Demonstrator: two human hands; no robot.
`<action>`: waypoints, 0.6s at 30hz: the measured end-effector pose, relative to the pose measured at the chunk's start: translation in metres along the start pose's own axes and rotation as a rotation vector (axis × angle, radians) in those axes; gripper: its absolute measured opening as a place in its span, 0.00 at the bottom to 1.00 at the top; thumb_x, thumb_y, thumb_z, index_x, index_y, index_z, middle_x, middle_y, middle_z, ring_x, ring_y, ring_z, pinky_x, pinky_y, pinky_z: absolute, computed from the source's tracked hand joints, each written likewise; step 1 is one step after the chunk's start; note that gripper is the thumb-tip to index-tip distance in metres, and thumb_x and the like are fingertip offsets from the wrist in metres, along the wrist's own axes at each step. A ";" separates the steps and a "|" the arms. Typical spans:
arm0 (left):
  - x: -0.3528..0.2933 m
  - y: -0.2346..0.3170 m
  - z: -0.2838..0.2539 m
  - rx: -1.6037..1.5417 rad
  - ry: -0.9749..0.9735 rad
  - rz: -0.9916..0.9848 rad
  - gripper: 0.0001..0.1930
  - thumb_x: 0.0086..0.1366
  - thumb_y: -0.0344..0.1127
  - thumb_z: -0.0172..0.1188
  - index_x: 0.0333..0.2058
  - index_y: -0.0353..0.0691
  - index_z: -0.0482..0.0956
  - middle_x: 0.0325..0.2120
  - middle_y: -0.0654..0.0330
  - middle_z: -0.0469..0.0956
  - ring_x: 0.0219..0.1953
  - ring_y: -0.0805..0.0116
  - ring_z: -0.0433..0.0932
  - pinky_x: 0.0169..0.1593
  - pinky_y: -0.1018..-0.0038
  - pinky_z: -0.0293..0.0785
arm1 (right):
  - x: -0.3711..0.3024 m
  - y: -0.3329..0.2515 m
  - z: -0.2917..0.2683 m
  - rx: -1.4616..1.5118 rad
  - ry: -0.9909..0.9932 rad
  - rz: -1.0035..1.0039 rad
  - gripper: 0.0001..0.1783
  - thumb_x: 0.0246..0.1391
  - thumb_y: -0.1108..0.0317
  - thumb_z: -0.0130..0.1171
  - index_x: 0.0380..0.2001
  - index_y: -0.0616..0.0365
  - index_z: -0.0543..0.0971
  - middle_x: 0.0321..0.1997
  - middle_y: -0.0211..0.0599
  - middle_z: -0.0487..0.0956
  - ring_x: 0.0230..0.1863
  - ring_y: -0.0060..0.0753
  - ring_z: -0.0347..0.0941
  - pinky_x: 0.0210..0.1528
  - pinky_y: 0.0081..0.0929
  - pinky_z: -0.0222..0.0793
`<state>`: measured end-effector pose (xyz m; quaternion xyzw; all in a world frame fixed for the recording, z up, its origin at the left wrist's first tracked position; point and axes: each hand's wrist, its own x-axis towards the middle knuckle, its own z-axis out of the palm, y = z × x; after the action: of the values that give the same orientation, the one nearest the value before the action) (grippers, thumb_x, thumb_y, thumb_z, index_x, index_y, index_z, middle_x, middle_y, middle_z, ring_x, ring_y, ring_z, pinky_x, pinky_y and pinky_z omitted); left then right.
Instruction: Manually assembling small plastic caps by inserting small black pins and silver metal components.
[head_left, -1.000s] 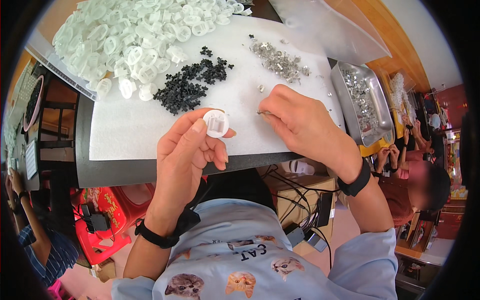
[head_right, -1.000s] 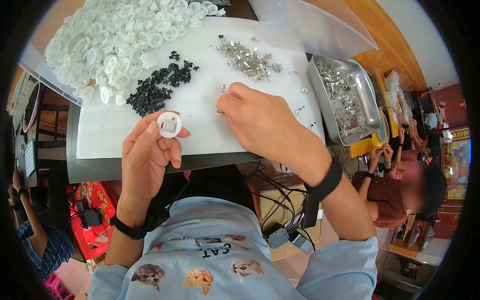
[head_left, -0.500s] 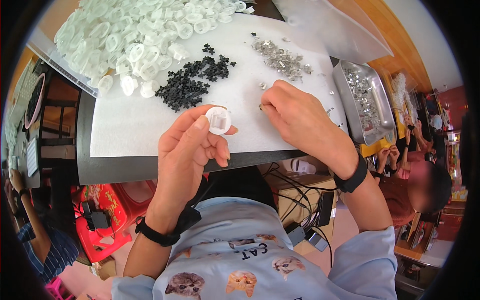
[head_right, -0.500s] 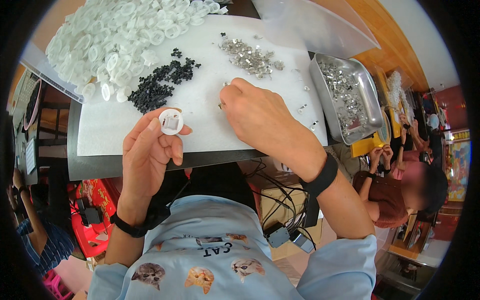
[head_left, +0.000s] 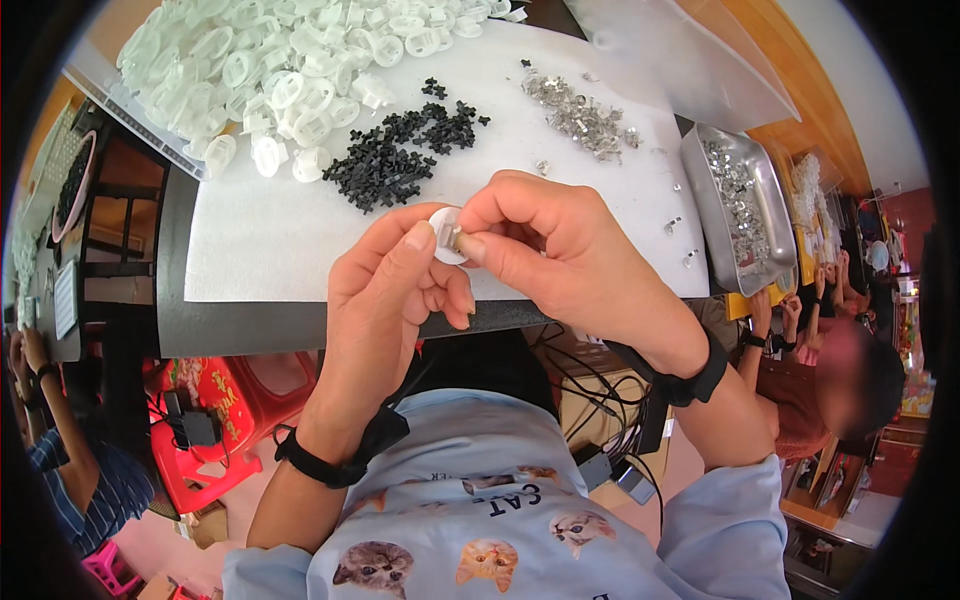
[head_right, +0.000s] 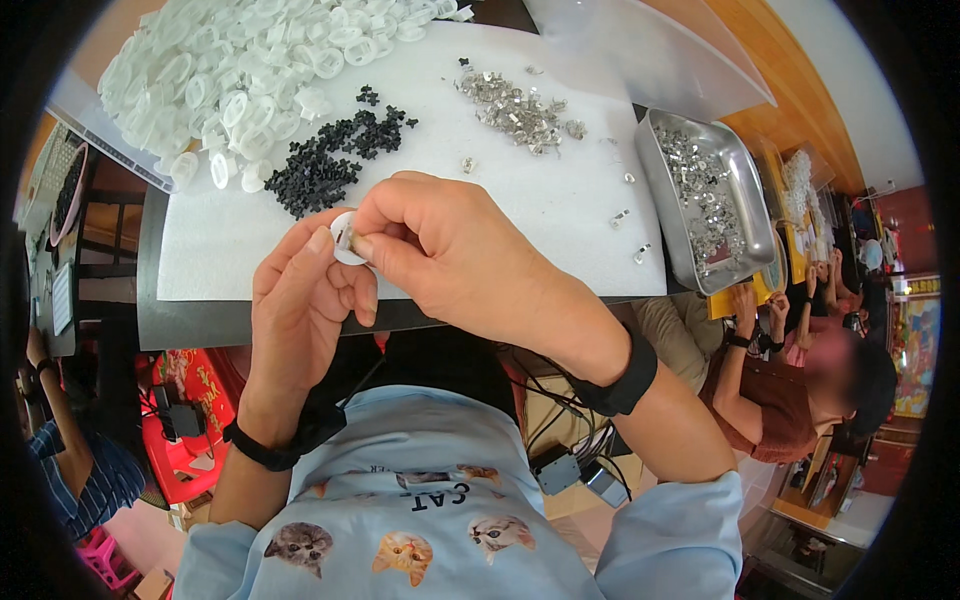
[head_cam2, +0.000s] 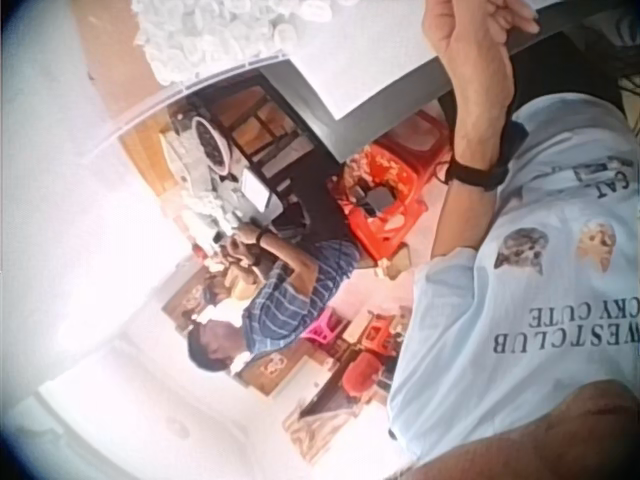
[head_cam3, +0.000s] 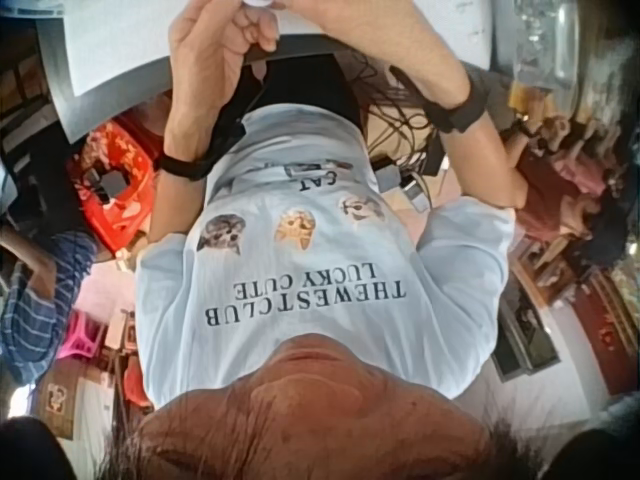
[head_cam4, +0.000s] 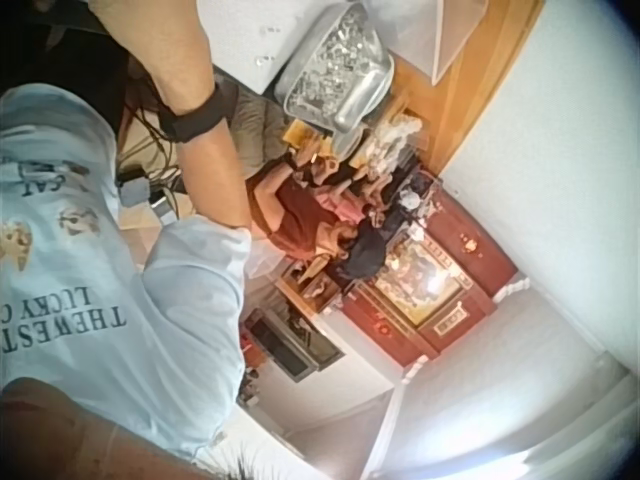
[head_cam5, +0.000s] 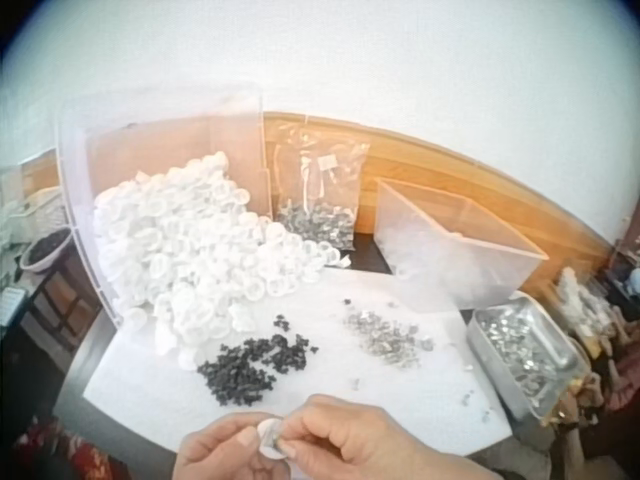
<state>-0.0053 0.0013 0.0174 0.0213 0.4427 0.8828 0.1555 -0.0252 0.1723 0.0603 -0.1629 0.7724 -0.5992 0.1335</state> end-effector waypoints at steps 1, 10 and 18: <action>0.000 0.000 0.000 -0.003 0.008 0.003 0.16 0.71 0.37 0.47 0.49 0.29 0.70 0.27 0.55 0.76 0.25 0.71 0.76 0.28 0.78 0.73 | 0.000 0.001 0.001 -0.046 0.022 -0.051 0.04 0.54 0.74 0.53 0.27 0.64 0.73 0.24 0.32 0.71 0.24 0.22 0.65 0.26 0.22 0.63; 0.001 -0.002 -0.001 -0.011 0.012 0.026 0.15 0.71 0.35 0.47 0.49 0.29 0.71 0.28 0.56 0.76 0.25 0.71 0.76 0.28 0.78 0.73 | 0.001 0.001 0.012 -0.180 0.134 -0.147 0.02 0.52 0.76 0.53 0.27 0.63 0.72 0.24 0.40 0.70 0.24 0.38 0.70 0.27 0.29 0.66; 0.001 -0.003 -0.002 -0.026 0.018 0.019 0.15 0.70 0.36 0.48 0.48 0.29 0.71 0.28 0.56 0.77 0.25 0.71 0.76 0.28 0.78 0.73 | -0.011 0.007 0.008 -0.614 0.126 -0.407 0.11 0.47 0.76 0.56 0.37 0.61 0.75 0.29 0.37 0.71 0.26 0.40 0.72 0.25 0.31 0.68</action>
<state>-0.0063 0.0016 0.0140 0.0156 0.4325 0.8900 0.1435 -0.0129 0.1715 0.0516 -0.3085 0.8746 -0.3628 -0.0910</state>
